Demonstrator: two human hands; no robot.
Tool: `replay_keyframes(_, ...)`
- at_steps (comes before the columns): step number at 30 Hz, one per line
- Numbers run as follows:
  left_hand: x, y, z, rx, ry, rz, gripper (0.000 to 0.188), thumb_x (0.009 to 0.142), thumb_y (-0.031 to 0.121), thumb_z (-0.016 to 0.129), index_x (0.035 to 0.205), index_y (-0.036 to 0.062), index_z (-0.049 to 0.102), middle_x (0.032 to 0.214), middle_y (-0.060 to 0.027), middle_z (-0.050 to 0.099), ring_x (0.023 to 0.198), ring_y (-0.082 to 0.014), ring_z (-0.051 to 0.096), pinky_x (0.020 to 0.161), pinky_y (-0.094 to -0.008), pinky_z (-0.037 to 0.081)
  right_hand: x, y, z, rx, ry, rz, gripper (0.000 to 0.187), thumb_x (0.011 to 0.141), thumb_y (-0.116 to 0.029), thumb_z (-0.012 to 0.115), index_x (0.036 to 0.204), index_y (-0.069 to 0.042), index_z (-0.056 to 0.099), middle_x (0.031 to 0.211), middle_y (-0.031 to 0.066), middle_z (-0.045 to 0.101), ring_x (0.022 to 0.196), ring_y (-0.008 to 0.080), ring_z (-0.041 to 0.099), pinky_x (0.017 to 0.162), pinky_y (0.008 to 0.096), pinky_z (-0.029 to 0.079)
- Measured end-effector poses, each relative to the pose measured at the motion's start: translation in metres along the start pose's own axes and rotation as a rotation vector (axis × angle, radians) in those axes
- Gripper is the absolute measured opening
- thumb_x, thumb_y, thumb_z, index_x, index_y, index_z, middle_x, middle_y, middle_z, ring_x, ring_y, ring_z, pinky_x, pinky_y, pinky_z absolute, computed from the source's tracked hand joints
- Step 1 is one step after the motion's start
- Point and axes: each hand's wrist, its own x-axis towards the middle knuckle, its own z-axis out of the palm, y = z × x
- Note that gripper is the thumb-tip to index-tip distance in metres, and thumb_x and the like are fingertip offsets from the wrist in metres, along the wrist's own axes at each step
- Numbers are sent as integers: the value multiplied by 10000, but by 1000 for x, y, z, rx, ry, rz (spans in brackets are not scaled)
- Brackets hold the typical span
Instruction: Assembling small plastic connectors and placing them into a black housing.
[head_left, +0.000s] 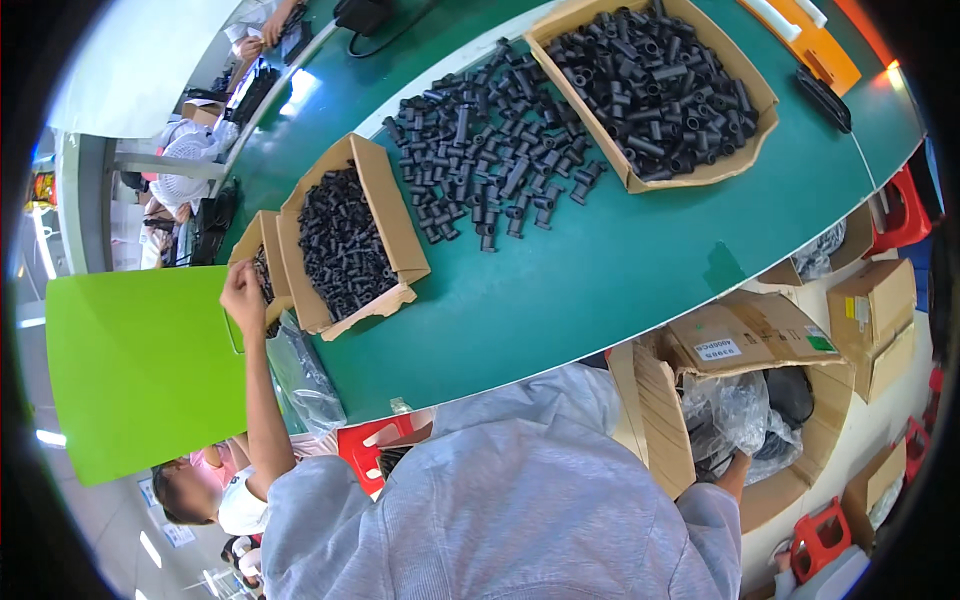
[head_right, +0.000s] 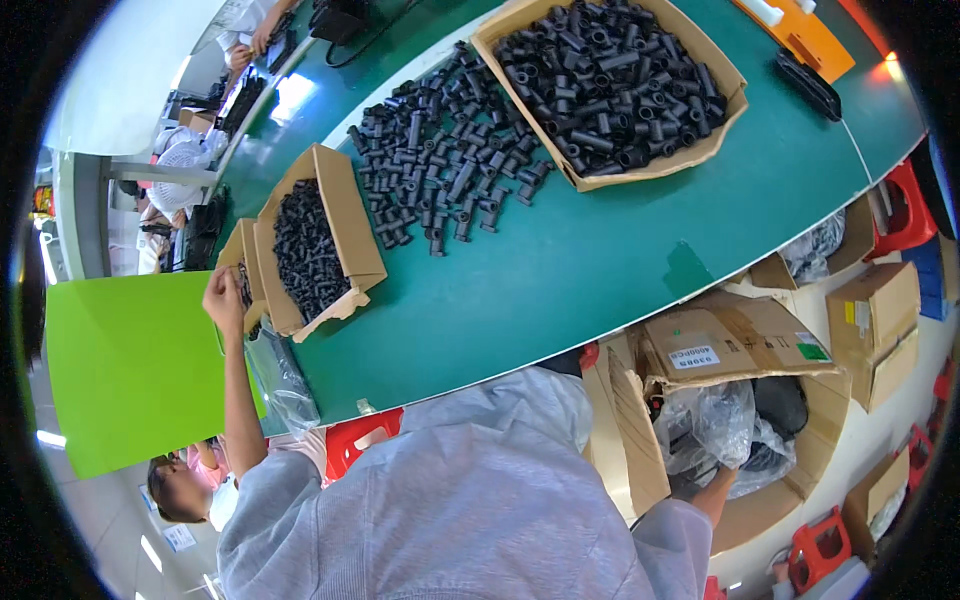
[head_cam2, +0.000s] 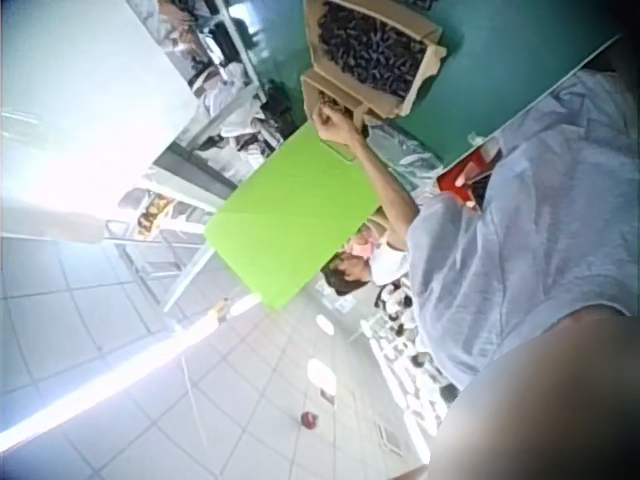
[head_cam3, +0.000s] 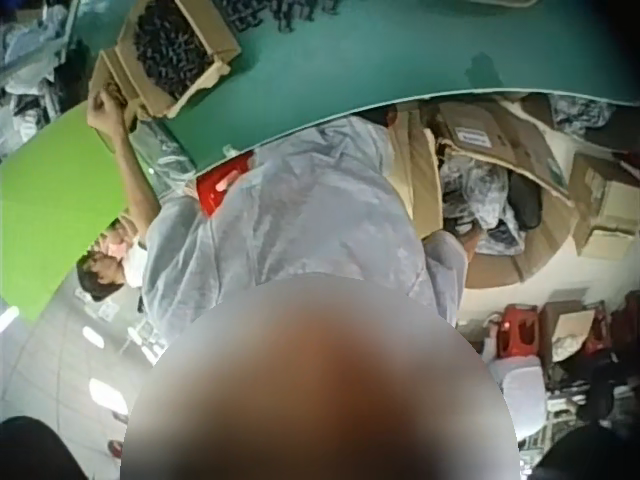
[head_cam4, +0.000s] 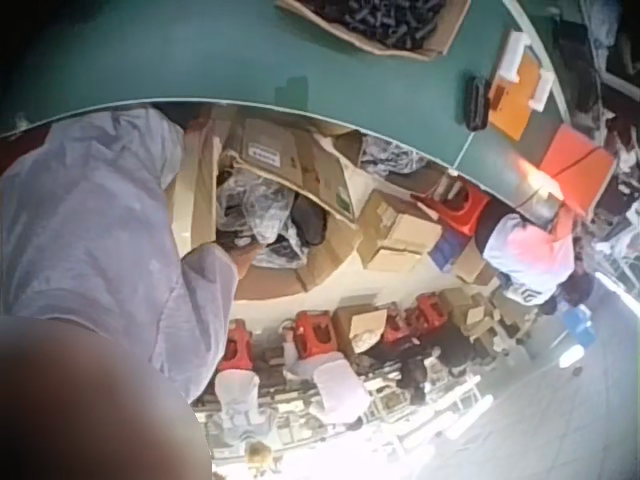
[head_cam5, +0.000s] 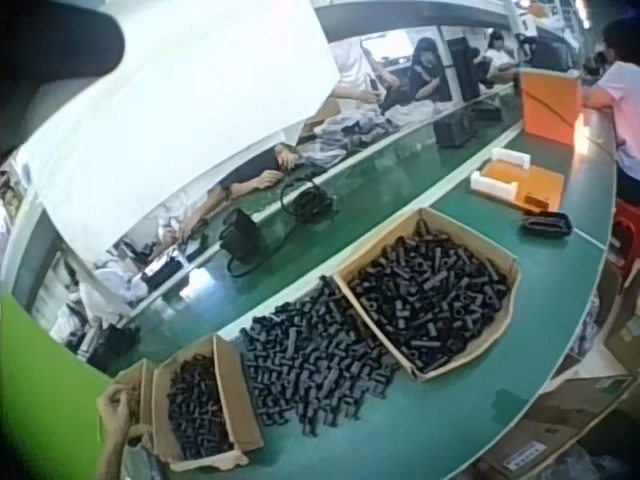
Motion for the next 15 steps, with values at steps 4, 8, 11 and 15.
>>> replay_keyframes(4, 12, -28, -11, -27, 12, -81, 232, 916, 131, 618, 1104, 10, 680, 804, -28, 656, 684, -91, 577, 635, -245, 481, 0, 20, -24, 319, -79, 57, 518, 791, -322, 713, 1212, -28, 650, 1100, 155, 691, 972, 274, 650, 874, 374, 494)
replay_keyframes(8, 29, -56, 1, 171, 90, 18, 250, 958, 198, 599, 1137, 48, 687, 875, -75, 696, 734, -130, 615, 647, -265, 503, -34, 14, -88, 521, -8, 237, 455, 764, -192, 752, 1178, -23, 669, 1020, 120, 692, 926, 217, 628, 823, 347, 509)
replay_keyframes(11, 38, -74, 10, 122, -12, -12, 299, 977, 288, 593, 1136, 61, 705, 852, -75, 703, 758, -121, 620, 669, -269, 499, -64, -34, -130, 575, 56, 335, 157, 773, -157, 735, 856, -33, 685, 827, 100, 684, 684, 205, 646, 590, 351, 524)
replay_keyframes(15, 47, -73, 22, 174, 41, 86, 301, 984, 286, 585, 1131, 54, 708, 844, -67, 705, 775, -118, 635, 679, -265, 503, -92, -89, -168, 583, -94, 367, 80, 830, -162, 658, 799, -92, 636, 733, 64, 639, 623, 202, 627, 526, 327, 504)
